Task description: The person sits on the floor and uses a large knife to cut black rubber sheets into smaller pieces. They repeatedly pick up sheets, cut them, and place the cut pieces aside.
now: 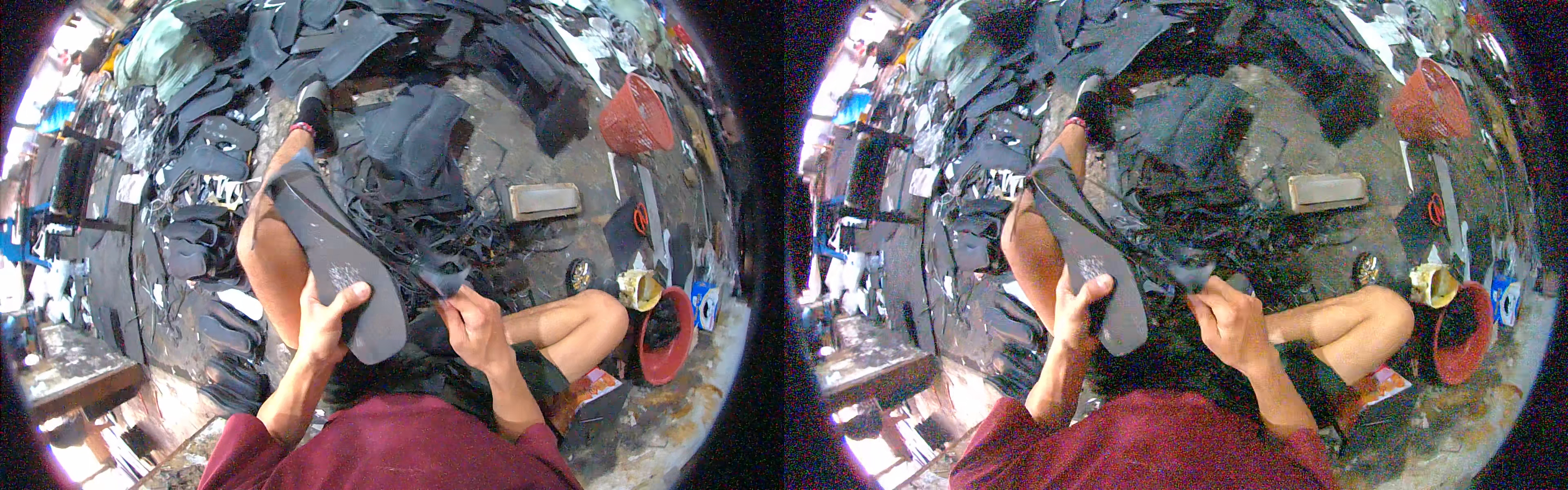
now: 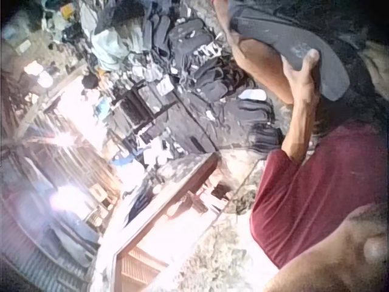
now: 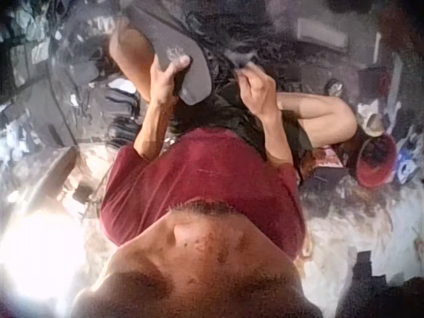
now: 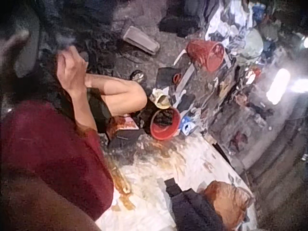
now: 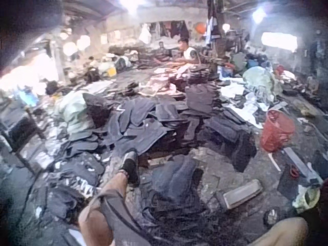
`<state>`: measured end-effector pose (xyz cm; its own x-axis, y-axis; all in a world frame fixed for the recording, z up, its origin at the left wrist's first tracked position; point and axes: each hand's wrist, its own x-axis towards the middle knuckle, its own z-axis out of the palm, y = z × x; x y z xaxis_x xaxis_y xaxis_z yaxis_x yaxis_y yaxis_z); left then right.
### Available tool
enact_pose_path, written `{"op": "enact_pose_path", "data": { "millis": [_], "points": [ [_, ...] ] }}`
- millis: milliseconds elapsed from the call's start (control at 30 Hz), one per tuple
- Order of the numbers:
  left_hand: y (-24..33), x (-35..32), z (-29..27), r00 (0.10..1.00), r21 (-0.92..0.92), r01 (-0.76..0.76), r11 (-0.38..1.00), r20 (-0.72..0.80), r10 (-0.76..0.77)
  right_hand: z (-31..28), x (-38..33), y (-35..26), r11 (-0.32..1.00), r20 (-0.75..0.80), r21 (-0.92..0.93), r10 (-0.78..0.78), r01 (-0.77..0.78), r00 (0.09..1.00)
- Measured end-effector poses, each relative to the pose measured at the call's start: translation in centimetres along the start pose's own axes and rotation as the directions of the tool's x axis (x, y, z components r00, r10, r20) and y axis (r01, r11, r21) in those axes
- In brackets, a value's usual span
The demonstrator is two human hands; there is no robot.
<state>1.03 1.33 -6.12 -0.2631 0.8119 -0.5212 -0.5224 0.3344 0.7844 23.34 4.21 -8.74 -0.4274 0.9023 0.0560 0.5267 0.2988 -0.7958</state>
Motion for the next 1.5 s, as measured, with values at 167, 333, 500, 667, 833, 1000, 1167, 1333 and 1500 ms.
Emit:
{"op": "enact_pose_path", "data": {
  "millis": [167, 333, 500, 667, 833, 1000, 1167, 1333, 1500],
  "points": [
    [0.7, 0.0, -1.2, 0.998, -0.01, 0.057, 0.998, 0.013, -0.057, 4.4, 5.7, -1.9, 0.994, -0.094, 0.088, -0.049, 0.058, 0.994],
    [0.5, -0.6, -1.1, 0.997, 0.048, 0.04, 0.998, 0.067, -0.043, 8.8, 11.7, -2.8, 0.975, -0.327, 0.123, -0.138, 0.187, 0.935],
    [2.5, -1.3, -3.1, 0.953, 0.187, -0.1, 0.977, 0.299, 0.041, 6.3, 8.9, -4.9, 0.948, -0.301, 0.239, -0.132, 0.209, 0.945],
    [4.8, -0.8, -2.3, 0.997, -0.134, 0.029, 0.99, 0.073, -0.019, 5.5, 3.5, -6.4, 0.959, -0.163, 0.23, -0.128, 0.164, 0.978],
    [5.2, -1.5, -3.8, 0.98, -0.1, 0.128, 0.987, 0.164, -0.11, 5.8, -5.0, -1.4, 0.969, -0.117, 0.243, -0.023, 0.051, 0.993],
    [4.6, -1.1, -4.1, 0.977, -0.019, 0.131, 0.991, 0.174, -0.126, 4.6, -5.4, -0.6, 0.986, -0.033, 0.166, 0.013, -0.008, 0.999],
    [5.8, -0.7, -4.0, 0.959, 0.079, 0.142, 0.987, 0.235, -0.157, -0.8, 3.2, -1.6, 0.981, 0.174, 0.059, -0.192, 0.184, 0.966],
    [6.8, 0.0, -3.6, 0.908, 0.306, 0.235, 0.923, 0.269, -0.32, -4.6, 10.2, -5.3, 0.985, 0.427, 0.013, -0.163, 0.174, 0.89],
    [6.0, -0.1, -3.1, 0.925, 0.314, 0.152, 0.937, 0.288, -0.247, -4.0, 15.1, -6.5, 0.958, 0.705, 0.066, -0.241, 0.277, 0.667]
  ]
}}
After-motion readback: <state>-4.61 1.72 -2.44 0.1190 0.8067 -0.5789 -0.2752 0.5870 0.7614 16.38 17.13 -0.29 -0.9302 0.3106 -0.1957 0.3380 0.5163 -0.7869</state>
